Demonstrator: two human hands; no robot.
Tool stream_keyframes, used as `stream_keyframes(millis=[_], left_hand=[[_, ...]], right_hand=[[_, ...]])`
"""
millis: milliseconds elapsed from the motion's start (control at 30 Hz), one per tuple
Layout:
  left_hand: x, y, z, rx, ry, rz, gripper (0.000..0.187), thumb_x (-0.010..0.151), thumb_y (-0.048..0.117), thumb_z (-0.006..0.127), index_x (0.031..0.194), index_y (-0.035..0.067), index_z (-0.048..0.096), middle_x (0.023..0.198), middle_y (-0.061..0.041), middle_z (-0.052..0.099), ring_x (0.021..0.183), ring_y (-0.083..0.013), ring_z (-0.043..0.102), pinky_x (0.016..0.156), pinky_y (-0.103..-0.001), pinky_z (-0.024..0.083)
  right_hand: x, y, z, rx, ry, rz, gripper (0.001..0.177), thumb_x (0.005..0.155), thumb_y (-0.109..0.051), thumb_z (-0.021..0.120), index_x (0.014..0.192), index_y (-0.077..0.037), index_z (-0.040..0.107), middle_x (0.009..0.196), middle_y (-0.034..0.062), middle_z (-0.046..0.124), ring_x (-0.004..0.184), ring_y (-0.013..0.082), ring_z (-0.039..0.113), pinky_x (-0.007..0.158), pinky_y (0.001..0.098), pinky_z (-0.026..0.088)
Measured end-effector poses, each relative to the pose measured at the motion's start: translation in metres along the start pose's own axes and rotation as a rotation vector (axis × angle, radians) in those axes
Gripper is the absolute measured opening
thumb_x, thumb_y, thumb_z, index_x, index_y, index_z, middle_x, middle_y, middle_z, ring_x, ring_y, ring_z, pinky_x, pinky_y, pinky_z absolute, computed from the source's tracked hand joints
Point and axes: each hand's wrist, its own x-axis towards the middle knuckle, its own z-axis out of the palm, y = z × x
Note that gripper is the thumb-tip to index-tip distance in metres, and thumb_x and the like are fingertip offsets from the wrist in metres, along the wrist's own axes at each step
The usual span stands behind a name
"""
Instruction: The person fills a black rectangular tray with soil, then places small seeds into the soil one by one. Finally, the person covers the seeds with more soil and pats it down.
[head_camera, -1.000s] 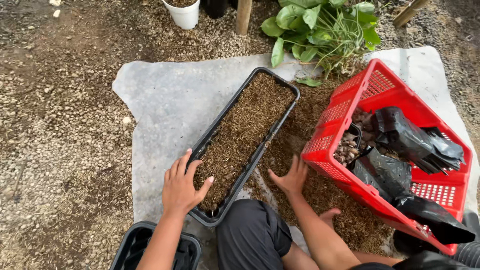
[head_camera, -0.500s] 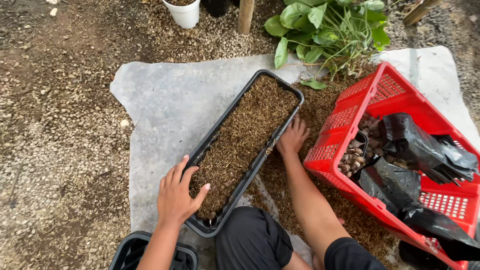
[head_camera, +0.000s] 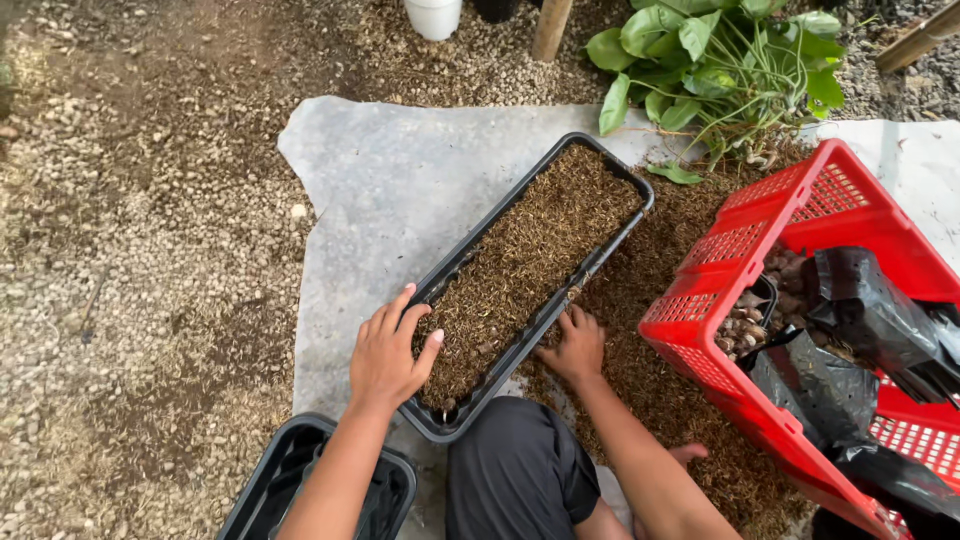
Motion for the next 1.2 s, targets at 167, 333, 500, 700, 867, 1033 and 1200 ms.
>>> stream_keyframes(millis=[167,333,500,700,867,1033,1200], left_hand=[[-0.005,-0.002,0.002,-0.05,0.052,-0.003,0.054,0.107,0.055,0.03,0.137,0.021,0.058,0.158,-0.011,0.049,0.136,-0.0343,0.056,0.105,-0.046,0.045],[-0.001,-0.008,0.003,-0.081,0.058,-0.055,0.052,0.108,0.048,0.028,0.139,0.02,0.058,0.153,-0.013,0.054,0.136,-0.0329,0.057,0.104,-0.046,0.048],[-0.002,-0.007,0.006,-0.088,0.085,-0.057,0.051,0.111,0.047,0.025,0.139,0.019,0.057,0.152,-0.011,0.056,0.135,-0.0319,0.058,0.106,-0.046,0.048],[-0.003,-0.005,0.002,-0.124,0.104,-0.029,0.048,0.113,0.043,0.026,0.138,0.016,0.055,0.15,-0.015,0.055,0.134,-0.0346,0.057,0.104,-0.048,0.048],[-0.002,-0.007,0.006,-0.115,0.127,-0.023,0.048,0.112,0.044,0.029,0.137,0.016,0.058,0.149,-0.014,0.057,0.133,-0.0341,0.059,0.103,-0.048,0.049],[-0.001,-0.005,0.004,-0.111,0.056,-0.051,0.051,0.11,0.046,0.025,0.137,0.018,0.059,0.15,-0.014,0.057,0.134,-0.0326,0.059,0.106,-0.047,0.048],[0.001,-0.01,0.01,-0.111,0.1,-0.033,0.046,0.112,0.045,0.027,0.137,0.018,0.056,0.151,-0.013,0.055,0.134,-0.0349,0.057,0.105,-0.049,0.048]], right_hand=[[0.018,0.011,0.006,0.798,0.255,0.205,0.031,0.063,-0.02,0.081,0.089,-0.015,0.067,0.085,0.0045,0.065,0.08,0.0244,0.069,0.07,0.0419,0.056],[0.01,-0.037,-0.098,1.432,0.612,0.377,0.039,0.071,-0.01,0.089,0.106,-0.007,0.071,0.083,0.0122,0.07,0.069,0.0204,0.065,0.056,0.0376,0.052],[0.007,-0.099,-0.201,1.186,0.563,0.003,0.058,0.077,-0.016,0.092,0.127,-0.002,0.066,0.107,0.0224,0.073,0.095,0.0341,0.072,0.079,0.0488,0.061],[0.034,-0.112,-0.226,0.925,0.125,-0.315,0.05,0.093,-0.032,0.073,0.134,-0.005,0.066,0.135,0.0224,0.065,0.128,0.043,0.06,0.113,0.0587,0.043],[0.086,-0.019,-0.152,0.758,0.945,-0.158,0.018,0.109,-0.011,0.057,0.117,-0.003,0.07,0.115,0.0153,0.067,0.111,0.0357,0.065,0.099,0.0462,0.05],[0.061,0.039,-0.042,0.638,0.909,-0.076,0.035,0.105,-0.007,0.052,0.138,0.001,0.055,0.141,0.0262,0.051,0.135,0.0458,0.047,0.115,0.0551,0.034],[0.1,0.054,-0.013,0.063,0.473,0.103,0.062,0.087,-0.021,0.071,0.142,0.002,0.056,0.159,0.0245,0.043,0.145,0.0451,0.039,0.114,0.062,0.03]])
